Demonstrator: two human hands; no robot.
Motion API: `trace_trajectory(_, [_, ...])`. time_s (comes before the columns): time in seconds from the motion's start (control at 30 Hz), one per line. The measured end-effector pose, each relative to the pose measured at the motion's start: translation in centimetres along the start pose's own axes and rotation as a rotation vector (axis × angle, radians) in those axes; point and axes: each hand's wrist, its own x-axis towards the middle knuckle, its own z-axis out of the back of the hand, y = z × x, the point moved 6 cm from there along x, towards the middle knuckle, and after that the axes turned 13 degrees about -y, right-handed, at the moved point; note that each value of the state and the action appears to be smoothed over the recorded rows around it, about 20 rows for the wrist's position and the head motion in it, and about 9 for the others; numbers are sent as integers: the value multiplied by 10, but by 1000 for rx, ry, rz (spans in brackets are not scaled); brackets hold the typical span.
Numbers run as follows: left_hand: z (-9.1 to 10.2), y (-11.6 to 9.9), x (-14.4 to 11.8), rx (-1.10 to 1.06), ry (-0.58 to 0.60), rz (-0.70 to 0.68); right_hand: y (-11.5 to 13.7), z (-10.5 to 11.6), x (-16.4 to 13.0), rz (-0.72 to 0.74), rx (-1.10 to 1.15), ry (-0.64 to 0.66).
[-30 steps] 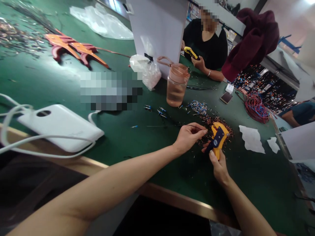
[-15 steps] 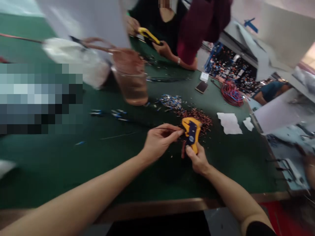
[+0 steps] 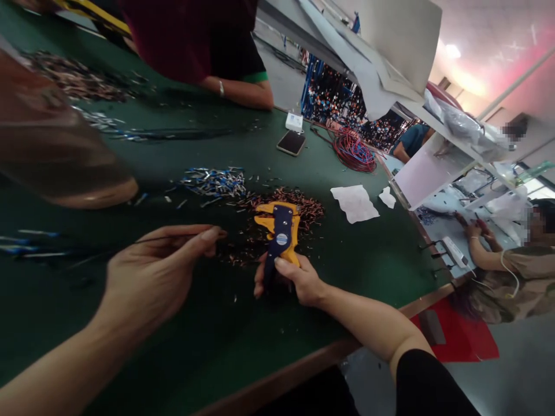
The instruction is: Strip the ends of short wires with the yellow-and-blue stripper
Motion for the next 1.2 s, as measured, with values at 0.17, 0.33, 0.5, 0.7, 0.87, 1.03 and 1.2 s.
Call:
trace_trajectory(0.17, [-2, 2, 4, -104, -60, 137, -1, -2, -3, -60, 40, 83])
trace_trajectory(0.33, [0, -1, 6, -119, -64, 130, -7, -5, -6, -128, 38, 161])
trace_trajectory(0.5, [-2, -1, 6, -106, -31, 131, -15, -5, -6, -220, 50, 173])
trace_trajectory(0.7, [-4, 3, 4, -79, 13, 140, -17, -10, -10, -273, 63, 208])
trace_trajectory(0.87, [-5, 7, 4, -51, 28, 141, -17, -11, -11, -253, 124, 252])
trace_trajectory(1.03, [-3, 15, 9, -29, 29, 145, -19, -12, -11, -286, 143, 266])
trace_trajectory(1.2, [-1, 23, 11, 12, 52, 164, -24, -11, -10, -340, 99, 227])
